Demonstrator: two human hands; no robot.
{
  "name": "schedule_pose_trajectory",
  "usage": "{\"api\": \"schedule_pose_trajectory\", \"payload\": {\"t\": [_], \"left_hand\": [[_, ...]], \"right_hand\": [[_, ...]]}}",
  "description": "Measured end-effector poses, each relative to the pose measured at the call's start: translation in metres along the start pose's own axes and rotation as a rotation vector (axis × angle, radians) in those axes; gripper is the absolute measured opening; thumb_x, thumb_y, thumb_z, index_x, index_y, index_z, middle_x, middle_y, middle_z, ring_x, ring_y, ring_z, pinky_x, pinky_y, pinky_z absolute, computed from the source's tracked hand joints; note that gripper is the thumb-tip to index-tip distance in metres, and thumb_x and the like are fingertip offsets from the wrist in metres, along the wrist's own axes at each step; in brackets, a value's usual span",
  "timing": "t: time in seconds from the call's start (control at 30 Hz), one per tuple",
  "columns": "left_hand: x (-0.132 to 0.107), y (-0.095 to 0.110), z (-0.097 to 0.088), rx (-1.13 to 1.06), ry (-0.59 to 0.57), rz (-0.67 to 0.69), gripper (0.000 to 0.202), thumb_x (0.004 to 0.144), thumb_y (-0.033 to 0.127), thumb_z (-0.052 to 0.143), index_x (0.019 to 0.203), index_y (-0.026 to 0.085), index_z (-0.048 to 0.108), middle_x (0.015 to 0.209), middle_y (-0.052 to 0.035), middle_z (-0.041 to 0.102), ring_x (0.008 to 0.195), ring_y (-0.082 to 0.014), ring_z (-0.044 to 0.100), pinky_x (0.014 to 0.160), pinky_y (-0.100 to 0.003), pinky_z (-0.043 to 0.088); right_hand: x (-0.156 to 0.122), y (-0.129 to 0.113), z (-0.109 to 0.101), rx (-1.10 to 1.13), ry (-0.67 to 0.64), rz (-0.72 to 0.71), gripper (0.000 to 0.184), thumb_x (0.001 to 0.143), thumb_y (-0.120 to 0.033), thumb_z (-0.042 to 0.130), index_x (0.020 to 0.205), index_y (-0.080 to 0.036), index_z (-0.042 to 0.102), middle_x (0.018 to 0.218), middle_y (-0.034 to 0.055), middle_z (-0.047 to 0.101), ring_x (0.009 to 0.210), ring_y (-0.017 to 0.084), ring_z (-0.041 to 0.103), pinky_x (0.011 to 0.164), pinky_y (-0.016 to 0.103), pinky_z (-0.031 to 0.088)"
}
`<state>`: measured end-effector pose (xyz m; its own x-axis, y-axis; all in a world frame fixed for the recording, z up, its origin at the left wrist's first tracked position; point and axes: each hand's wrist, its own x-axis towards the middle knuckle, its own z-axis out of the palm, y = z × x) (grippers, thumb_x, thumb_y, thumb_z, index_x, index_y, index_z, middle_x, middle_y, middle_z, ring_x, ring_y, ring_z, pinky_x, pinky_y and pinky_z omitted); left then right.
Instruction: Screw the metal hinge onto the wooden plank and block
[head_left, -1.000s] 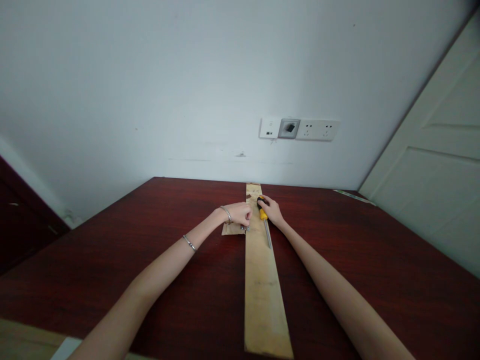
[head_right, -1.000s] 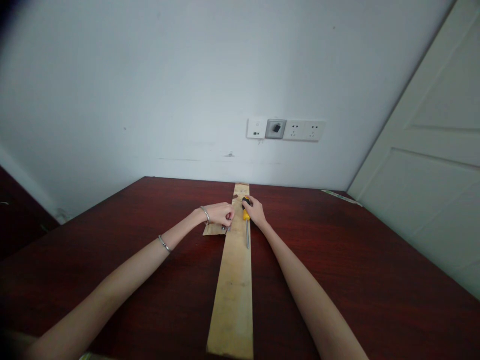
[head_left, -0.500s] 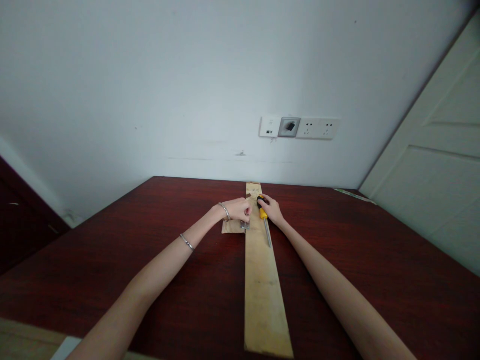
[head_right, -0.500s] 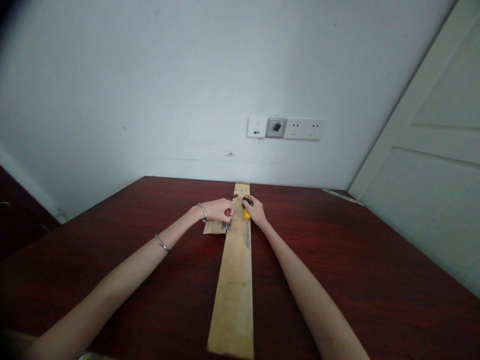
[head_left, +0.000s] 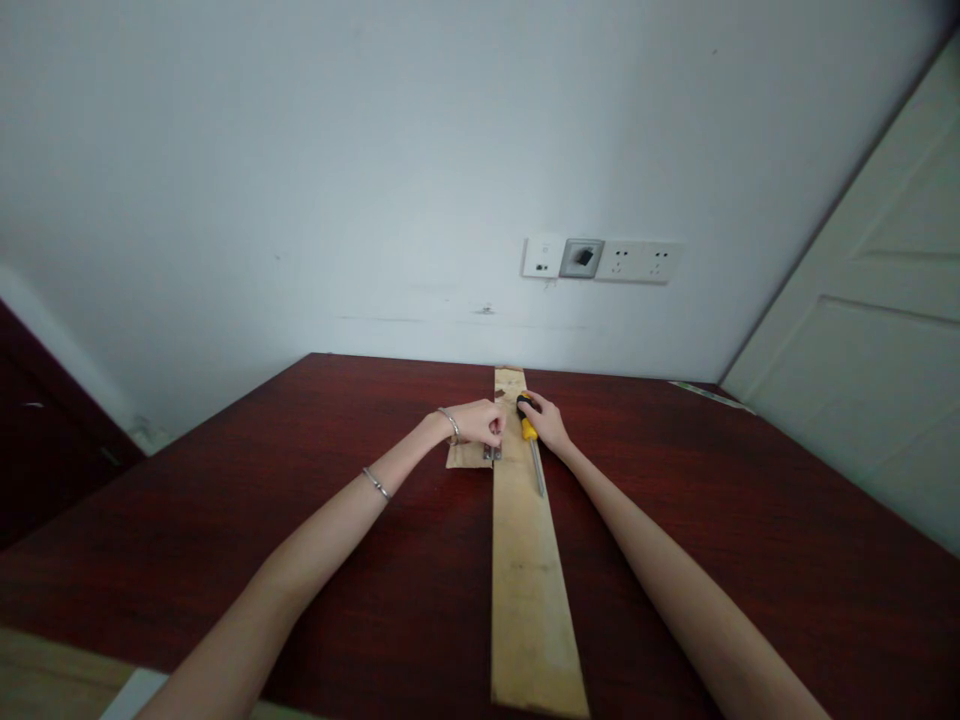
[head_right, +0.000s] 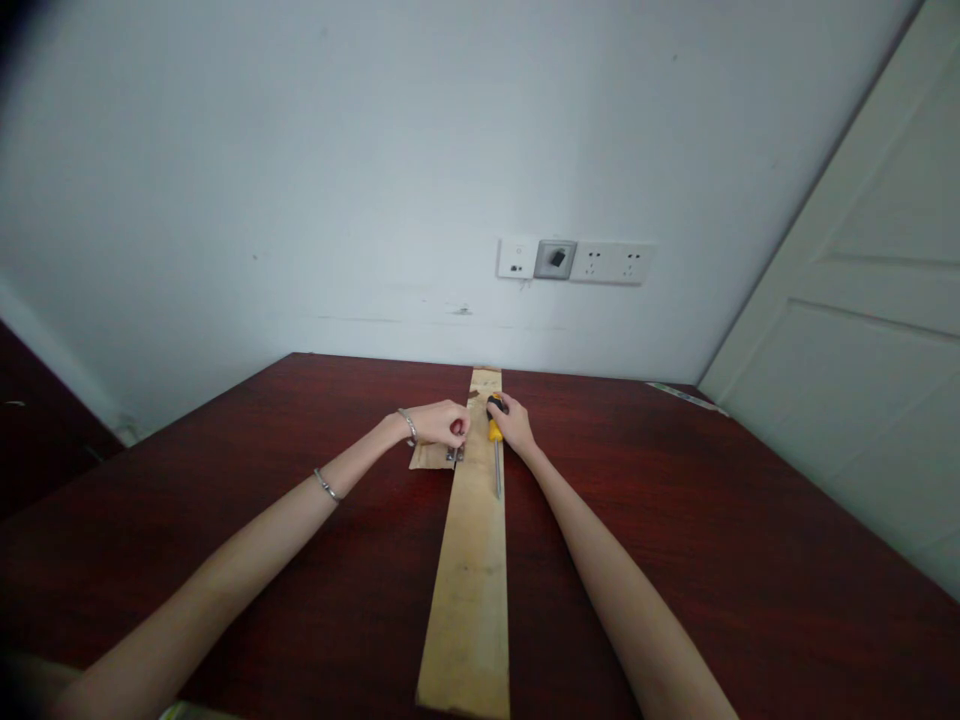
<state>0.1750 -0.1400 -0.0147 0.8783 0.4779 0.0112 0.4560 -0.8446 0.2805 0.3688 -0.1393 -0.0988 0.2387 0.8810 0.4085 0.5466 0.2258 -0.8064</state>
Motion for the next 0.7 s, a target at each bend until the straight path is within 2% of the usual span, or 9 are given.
{"api": "schedule_pose_trajectory", "payload": {"t": [0.23,0.5,0.7], "left_hand": [[0.001,-0.012,0.003,-0.169,0.006,-0.033,0.008,0.066,0.011,0.064,0.074,0.013,0.063,0.065,0.0032,0.057,0.059,-0.0094,0.052,0.056,-0.018,0.038],[0.002,-0.019,0.008,-0.384,0.012,-0.046,0.006,0.065,0.012,0.063,0.071,0.012,0.063,0.061,0.0036,0.058,0.057,-0.0089,0.052,0.057,-0.019,0.038],[0.003,-0.024,0.012,-0.544,0.006,-0.047,0.006,0.064,0.013,0.065,0.070,0.011,0.063,0.059,0.0033,0.058,0.056,-0.0084,0.051,0.056,-0.019,0.038]], "right_hand": [[0.000,0.001,0.000,-0.004,-0.013,-0.002,0.044,0.079,-0.039,0.053,0.113,-0.014,0.067,0.106,0.0099,0.071,0.093,0.023,0.065,0.090,0.036,0.048],[0.001,0.002,0.000,-0.004,-0.018,0.001,0.047,0.078,-0.039,0.053,0.114,-0.011,0.066,0.109,0.0122,0.070,0.093,0.023,0.065,0.090,0.036,0.047],[0.001,0.004,0.000,0.000,-0.008,-0.005,0.044,0.078,-0.040,0.053,0.112,-0.015,0.067,0.110,0.0095,0.070,0.095,0.023,0.065,0.091,0.036,0.047]]}}
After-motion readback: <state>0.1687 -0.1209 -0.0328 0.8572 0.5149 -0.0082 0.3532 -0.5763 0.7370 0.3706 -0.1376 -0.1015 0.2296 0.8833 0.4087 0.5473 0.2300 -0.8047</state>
